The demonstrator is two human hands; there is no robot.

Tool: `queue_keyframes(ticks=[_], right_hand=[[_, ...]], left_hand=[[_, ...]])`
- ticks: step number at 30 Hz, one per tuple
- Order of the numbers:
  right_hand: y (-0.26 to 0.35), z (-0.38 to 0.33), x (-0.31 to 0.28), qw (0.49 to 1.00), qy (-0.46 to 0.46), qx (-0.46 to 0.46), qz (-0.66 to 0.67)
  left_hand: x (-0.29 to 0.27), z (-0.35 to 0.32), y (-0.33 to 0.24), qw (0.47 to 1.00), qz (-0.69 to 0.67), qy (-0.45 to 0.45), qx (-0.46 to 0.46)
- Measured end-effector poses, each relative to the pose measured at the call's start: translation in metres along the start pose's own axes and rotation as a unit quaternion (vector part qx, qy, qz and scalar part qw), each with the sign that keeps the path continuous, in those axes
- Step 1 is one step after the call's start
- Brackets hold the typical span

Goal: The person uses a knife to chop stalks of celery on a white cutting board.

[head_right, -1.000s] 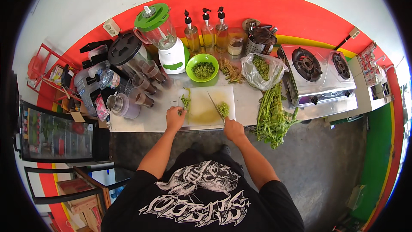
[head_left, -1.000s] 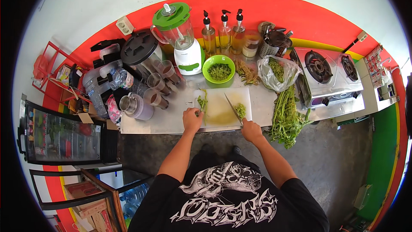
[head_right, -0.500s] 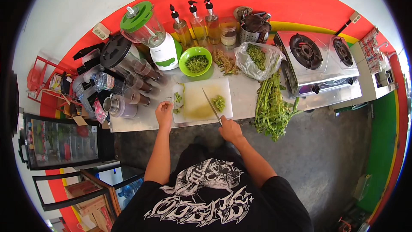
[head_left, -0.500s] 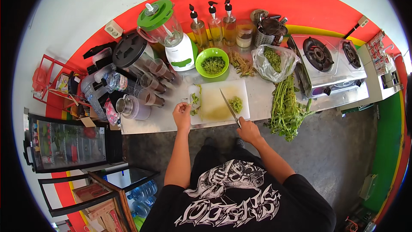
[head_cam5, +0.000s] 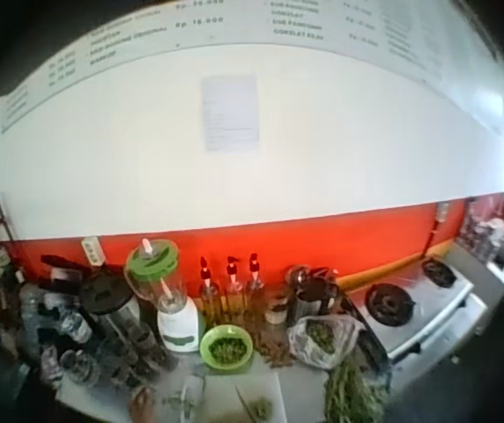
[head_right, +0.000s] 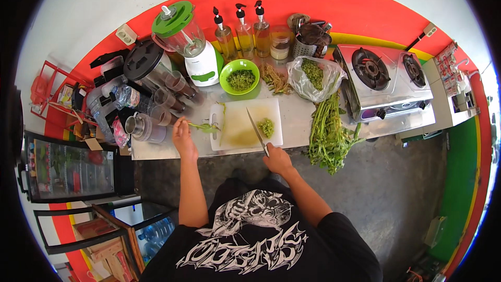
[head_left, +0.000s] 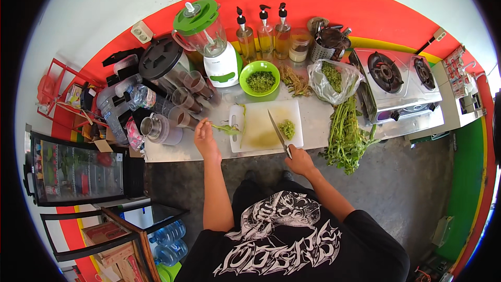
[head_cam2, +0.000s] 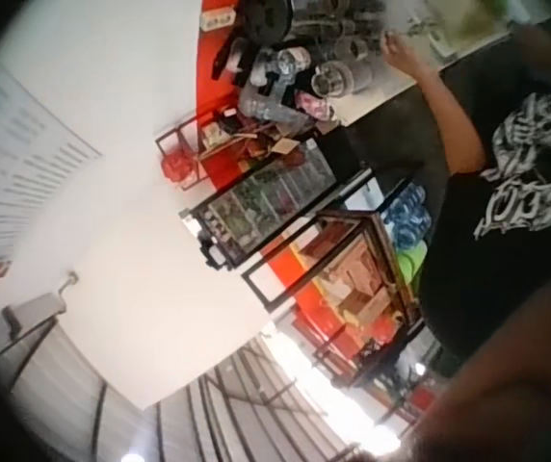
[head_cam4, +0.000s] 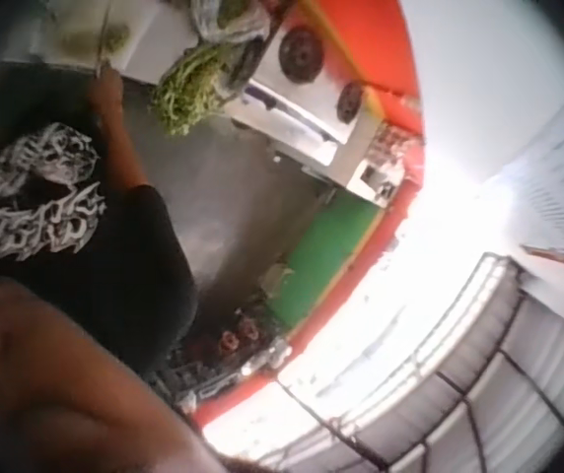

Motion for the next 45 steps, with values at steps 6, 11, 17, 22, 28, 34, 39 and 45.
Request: queue_keyframes(ticks=[6, 11, 17, 22, 28, 34, 39, 45], right_hand=[[0.000, 0.000, 0.001, 1.000, -0.024, -0.001, 0.017], [0.007, -0.004, 0.005, 0.999, -0.034, -0.002, 0.014], [0.017, -0.013, 0.003, 0.997, -0.063, -0.010, 0.050], [0.028, -0.021, 0.009, 0.996, -0.074, -0.002, 0.056], [0.025, -0.019, 0.022, 0.998, -0.046, 0.017, 0.044], [0.028, -0.017, 0.032, 1.000, -0.017, 0.024, 0.003], [0.025, -0.016, 0.033, 1.000, -0.017, 0.022, 0.007], [0.025, -0.019, 0.024, 0.999, -0.022, 0.006, 0.039]], left_hand=[[0.017, 0.015, -0.036, 0.993, 0.064, 0.061, 0.082], [0.037, -0.007, -0.004, 0.988, 0.066, 0.123, 0.062], [0.053, -0.043, 0.045, 0.975, 0.053, 0.214, -0.007], [0.037, -0.063, 0.082, 0.928, 0.216, 0.304, 0.021], [0.029, -0.064, 0.074, 0.885, 0.274, 0.368, 0.071], [0.011, -0.039, 0.062, 0.816, 0.336, 0.452, 0.131], [0.001, -0.021, 0.045, 0.725, 0.436, 0.520, 0.116], [0.016, -0.035, 0.024, 0.725, 0.458, 0.423, 0.293]])
Point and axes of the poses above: each hand's wrist, its own z-axis towards the middle knuckle, its own x-axis out of the palm, y = z × x, the point moved 4 cm from there along z, towards the middle knuckle, and after that the axes turned 14 degrees about x, right-handed, at the moved point
